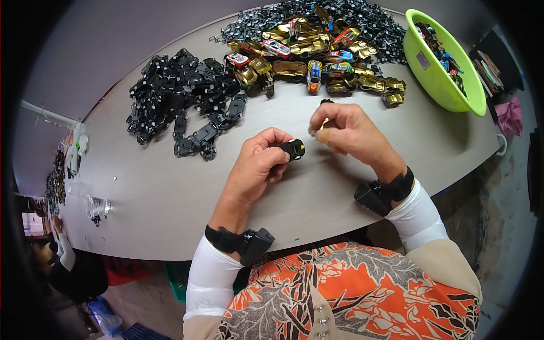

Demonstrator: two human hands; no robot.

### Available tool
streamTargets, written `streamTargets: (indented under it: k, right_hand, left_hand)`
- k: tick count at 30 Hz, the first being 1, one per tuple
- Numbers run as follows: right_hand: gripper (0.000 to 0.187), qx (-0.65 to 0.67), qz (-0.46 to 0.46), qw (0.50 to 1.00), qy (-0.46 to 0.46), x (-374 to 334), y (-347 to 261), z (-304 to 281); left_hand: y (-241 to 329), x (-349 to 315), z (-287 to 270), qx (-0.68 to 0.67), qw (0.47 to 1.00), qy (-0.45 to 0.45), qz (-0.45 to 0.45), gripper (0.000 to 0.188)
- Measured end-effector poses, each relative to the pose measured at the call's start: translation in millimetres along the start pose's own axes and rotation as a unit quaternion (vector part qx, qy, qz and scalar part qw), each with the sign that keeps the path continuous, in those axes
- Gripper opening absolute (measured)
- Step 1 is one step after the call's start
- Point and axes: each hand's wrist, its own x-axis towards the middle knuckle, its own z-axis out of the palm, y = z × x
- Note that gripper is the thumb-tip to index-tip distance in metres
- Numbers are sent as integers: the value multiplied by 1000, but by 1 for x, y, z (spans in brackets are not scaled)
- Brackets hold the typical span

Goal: The person assembles small toy cars by hand at a table. They pick up a black chassis and a gold body, fit the body onto the chassis, and place the completed car on the table. This process is repeated with multiple cars of different colors.

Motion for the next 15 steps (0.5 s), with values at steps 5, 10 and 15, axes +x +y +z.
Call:
streamTargets:
  k: [5, 10, 15]
  right_hand:
    - [9, -58, -52, 996, -42, -2, 5, 12]
    - [7, -78, -89, 990, -71, -3, 8, 16]
    - [3, 46, -76, 996, -22, -3, 0, 5]
  left_hand:
    - [-4, -2, 1, -2, 997, 39, 64, 24]
    - [-9, 4, 0, -61, 989, 61, 119, 19]
    - [-2, 0, 5, -77, 995, -21, 52, 14]
